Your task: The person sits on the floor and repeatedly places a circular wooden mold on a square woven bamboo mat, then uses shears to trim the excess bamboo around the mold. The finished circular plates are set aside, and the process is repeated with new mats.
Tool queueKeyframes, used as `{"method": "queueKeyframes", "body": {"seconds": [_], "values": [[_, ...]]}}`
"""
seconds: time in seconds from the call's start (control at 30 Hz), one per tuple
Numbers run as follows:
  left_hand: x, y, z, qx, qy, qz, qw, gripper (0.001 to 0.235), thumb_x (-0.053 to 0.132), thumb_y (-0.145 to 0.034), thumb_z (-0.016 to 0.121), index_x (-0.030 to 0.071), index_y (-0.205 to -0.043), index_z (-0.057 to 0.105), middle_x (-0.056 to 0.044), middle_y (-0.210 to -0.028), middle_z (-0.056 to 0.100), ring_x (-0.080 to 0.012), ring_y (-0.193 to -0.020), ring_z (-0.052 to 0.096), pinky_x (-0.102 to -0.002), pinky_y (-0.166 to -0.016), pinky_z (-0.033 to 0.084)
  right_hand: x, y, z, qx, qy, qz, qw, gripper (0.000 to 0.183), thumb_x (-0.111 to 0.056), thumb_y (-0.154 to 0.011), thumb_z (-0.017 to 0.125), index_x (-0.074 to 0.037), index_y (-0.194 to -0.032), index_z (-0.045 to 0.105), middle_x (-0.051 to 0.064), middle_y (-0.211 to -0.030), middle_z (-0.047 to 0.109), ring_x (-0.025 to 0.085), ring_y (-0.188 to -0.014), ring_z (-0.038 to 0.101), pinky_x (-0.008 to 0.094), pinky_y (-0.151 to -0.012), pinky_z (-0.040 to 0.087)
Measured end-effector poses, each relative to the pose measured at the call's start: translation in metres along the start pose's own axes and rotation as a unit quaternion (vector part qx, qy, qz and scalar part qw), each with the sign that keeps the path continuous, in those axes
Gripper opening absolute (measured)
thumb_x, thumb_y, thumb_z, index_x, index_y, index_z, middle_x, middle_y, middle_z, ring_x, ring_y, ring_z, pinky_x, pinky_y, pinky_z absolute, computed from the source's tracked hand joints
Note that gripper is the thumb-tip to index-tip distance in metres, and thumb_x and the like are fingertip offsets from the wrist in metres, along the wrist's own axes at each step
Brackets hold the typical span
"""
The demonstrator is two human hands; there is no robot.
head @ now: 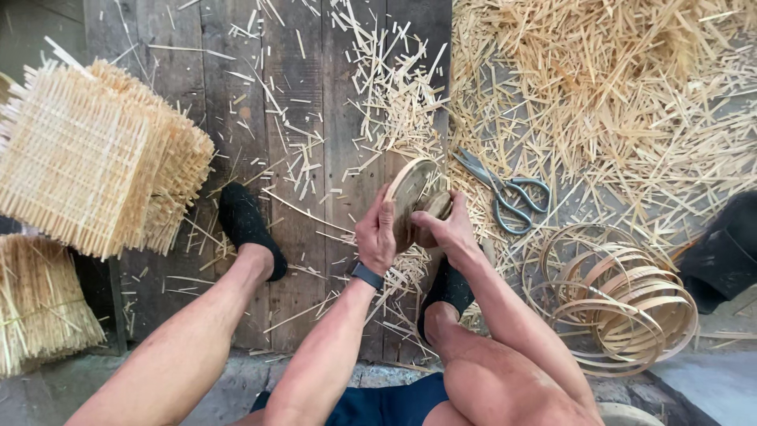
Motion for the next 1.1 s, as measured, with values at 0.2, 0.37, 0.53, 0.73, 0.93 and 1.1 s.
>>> {"method": "queueKeyframes", "body": {"seconds": [0.2, 0.37, 0.53, 0.73, 0.93, 1.1], "values": [[-0.125, -0.035, -0.069, 0.084, -0.035, -0.265, 0.960, 0.069, 0.056, -0.106, 0.053, -0.006, -0.085, 0.074, -0.014, -0.080, 0.070, -0.0178, -0.071, 0.059, -0.035, -0.066, 0.050, 0.005, 0.021, -0.031, -0.134, -0.356, 0.021, 0.925, 0.095, -0.062, -0.076, 0.066, 0.004, -0.140, 0.044, 0.022, -0.116, 0.060, 0.033, -0.094, 0.067, 0.044, -0.065, 0.062], [-0.179, -0.057, -0.112, 0.123, 0.054, -0.303, 0.943, 0.067, 0.055, -0.104, 0.063, -0.010, -0.087, 0.068, -0.010, -0.089, 0.066, -0.0161, -0.077, 0.054, -0.037, -0.071, 0.051, 0.003, 0.031, -0.067, -0.128, -0.419, -0.085, 0.895, 0.087, -0.061, -0.087, 0.062, 0.001, -0.147, 0.051, 0.019, -0.125, 0.062, 0.032, -0.104, 0.065, 0.043, -0.067, 0.055], [-0.187, -0.053, -0.116, 0.115, 0.167, -0.356, 0.912, 0.063, 0.054, -0.096, 0.061, -0.007, -0.108, 0.071, -0.011, -0.106, 0.075, -0.0166, -0.093, 0.069, -0.033, -0.083, 0.056, 0.028, 0.030, -0.083, -0.068, -0.425, -0.043, 0.902, 0.071, -0.051, -0.088, 0.057, -0.004, -0.141, 0.053, 0.016, -0.124, 0.064, 0.031, -0.101, 0.065, 0.044, -0.066, 0.056], [-0.171, -0.036, -0.132, 0.001, 0.016, -0.317, 0.948, 0.046, 0.037, -0.097, 0.063, -0.002, -0.120, 0.069, -0.012, -0.111, 0.077, -0.0174, -0.096, 0.072, -0.031, -0.085, 0.057, 0.046, 0.033, -0.086, -0.050, -0.370, -0.048, 0.926, 0.070, -0.047, -0.090, 0.057, 0.001, -0.140, 0.053, 0.021, -0.120, 0.063, 0.032, -0.099, 0.065, 0.044, -0.062, 0.054], [-0.184, 0.003, -0.150, -0.243, -0.140, -0.588, 0.759, 0.029, 0.004, -0.100, 0.059, -0.011, -0.124, 0.062, -0.025, -0.094, 0.076, -0.0271, -0.057, 0.075, -0.038, -0.051, 0.063, 0.051, 0.037, -0.098, -0.021, -0.362, -0.044, 0.931, 0.072, -0.047, -0.089, 0.055, 0.002, -0.142, 0.049, 0.021, -0.121, 0.062, 0.031, -0.098, 0.064, 0.043, -0.060, 0.056], [-0.115, -0.147, -0.110, -0.019, 0.261, -0.314, 0.912, 0.034, 0.013, -0.099, 0.069, -0.003, -0.128, 0.061, -0.009, -0.104, 0.078, -0.0191, -0.090, 0.078, -0.036, -0.085, 0.067, 0.062, 0.035, -0.105, -0.006, -0.389, -0.013, 0.921, 0.070, -0.047, -0.086, 0.052, 0.000, -0.137, 0.049, 0.020, -0.120, 0.062, 0.031, -0.096, 0.066, 0.043, -0.059, 0.061]]}}
Point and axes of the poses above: each hand's wrist, its own y-axis away from the middle knuckle, its own z-axis out of the palm, x = y × z, the point moved 8 cm from there along -y, towards the middle knuckle
